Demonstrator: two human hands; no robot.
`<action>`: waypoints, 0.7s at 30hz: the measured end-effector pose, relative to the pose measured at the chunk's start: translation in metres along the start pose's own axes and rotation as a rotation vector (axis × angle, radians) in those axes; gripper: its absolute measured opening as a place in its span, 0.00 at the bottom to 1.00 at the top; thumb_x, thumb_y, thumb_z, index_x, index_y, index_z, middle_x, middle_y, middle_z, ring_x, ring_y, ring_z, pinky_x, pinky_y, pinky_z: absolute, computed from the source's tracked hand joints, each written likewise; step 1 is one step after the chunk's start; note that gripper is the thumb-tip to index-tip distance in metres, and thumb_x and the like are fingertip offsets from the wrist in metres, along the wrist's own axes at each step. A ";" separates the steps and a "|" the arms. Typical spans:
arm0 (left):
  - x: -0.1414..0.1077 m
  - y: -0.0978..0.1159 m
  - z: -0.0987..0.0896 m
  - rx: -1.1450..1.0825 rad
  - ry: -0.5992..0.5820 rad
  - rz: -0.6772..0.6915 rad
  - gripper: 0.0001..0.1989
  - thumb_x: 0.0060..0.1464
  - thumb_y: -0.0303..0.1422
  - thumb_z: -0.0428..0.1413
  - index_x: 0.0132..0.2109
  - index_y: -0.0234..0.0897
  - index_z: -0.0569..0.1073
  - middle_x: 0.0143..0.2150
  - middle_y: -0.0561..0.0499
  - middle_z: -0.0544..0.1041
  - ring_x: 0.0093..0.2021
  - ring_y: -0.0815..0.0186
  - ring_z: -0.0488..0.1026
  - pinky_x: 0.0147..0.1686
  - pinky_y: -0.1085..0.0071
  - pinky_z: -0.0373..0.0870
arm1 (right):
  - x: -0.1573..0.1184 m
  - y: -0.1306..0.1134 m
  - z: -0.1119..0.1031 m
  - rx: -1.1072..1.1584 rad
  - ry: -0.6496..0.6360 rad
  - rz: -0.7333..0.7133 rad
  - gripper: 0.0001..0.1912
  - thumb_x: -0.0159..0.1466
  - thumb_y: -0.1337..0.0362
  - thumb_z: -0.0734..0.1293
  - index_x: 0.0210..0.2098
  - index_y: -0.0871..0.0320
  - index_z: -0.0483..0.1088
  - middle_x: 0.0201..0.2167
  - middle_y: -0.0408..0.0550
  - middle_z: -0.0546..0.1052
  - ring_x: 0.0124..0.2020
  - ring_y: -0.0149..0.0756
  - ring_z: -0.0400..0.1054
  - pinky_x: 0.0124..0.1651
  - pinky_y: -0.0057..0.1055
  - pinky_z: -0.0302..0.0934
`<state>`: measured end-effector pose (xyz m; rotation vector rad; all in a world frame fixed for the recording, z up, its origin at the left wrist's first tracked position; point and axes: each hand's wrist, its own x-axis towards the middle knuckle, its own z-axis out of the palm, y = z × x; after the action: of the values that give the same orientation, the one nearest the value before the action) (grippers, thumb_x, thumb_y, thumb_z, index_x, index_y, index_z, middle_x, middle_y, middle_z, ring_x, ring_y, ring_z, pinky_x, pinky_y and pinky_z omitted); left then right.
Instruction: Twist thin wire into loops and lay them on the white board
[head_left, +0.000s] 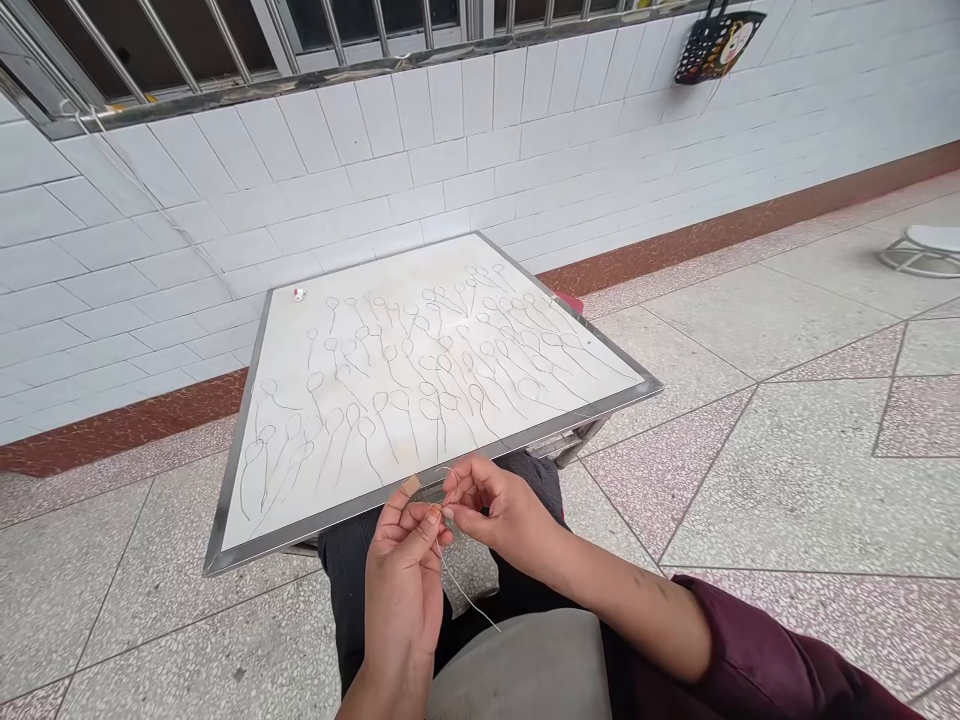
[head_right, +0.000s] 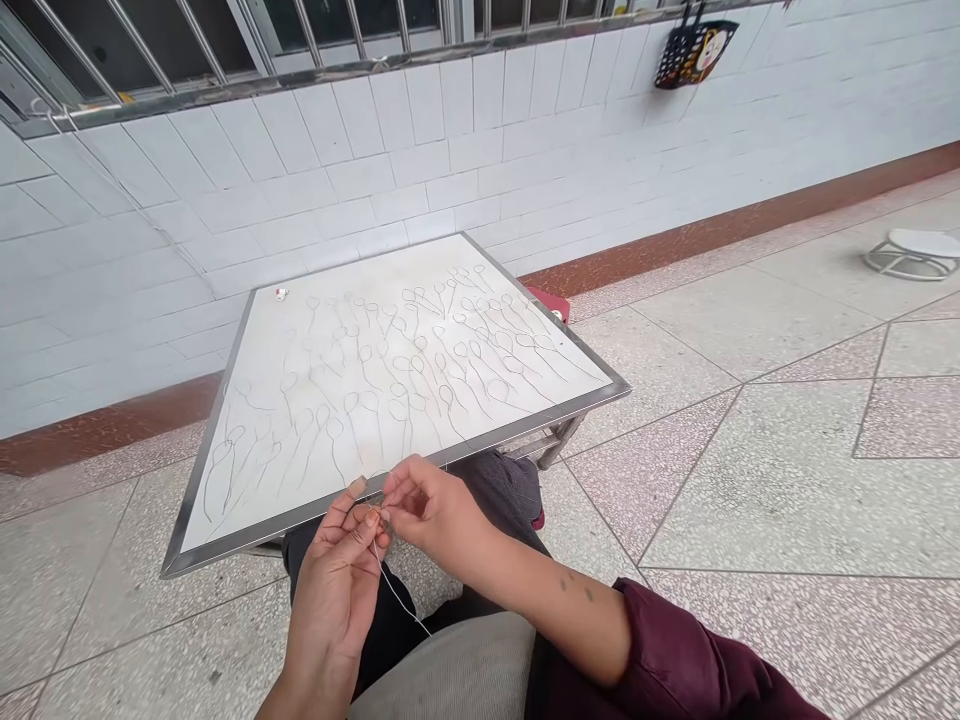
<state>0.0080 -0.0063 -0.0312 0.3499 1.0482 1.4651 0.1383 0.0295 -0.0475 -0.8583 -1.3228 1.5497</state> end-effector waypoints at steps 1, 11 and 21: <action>0.000 0.000 0.000 -0.003 0.006 -0.004 0.26 0.37 0.24 0.71 0.47 0.33 0.76 0.26 0.56 0.75 0.26 0.73 0.70 0.29 0.77 0.69 | -0.001 0.001 0.001 -0.020 0.013 -0.004 0.09 0.59 0.68 0.70 0.38 0.55 0.67 0.30 0.40 0.71 0.30 0.29 0.64 0.34 0.28 0.59; 0.001 0.000 0.000 0.009 0.019 -0.027 0.25 0.36 0.24 0.71 0.45 0.34 0.77 0.26 0.56 0.74 0.27 0.73 0.69 0.28 0.78 0.69 | 0.000 -0.009 -0.009 -0.120 -0.002 -0.041 0.12 0.67 0.53 0.65 0.35 0.56 0.67 0.28 0.41 0.72 0.28 0.29 0.62 0.33 0.29 0.58; -0.004 -0.004 0.000 0.134 -0.108 -0.075 0.22 0.41 0.27 0.70 0.47 0.37 0.79 0.27 0.54 0.73 0.29 0.72 0.67 0.29 0.76 0.66 | 0.008 -0.013 -0.013 0.036 -0.015 0.073 0.19 0.67 0.50 0.64 0.30 0.58 0.74 0.30 0.43 0.74 0.30 0.29 0.62 0.36 0.29 0.57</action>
<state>0.0115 -0.0109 -0.0328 0.4755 1.0634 1.2980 0.1501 0.0420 -0.0364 -0.8827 -1.2826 1.6348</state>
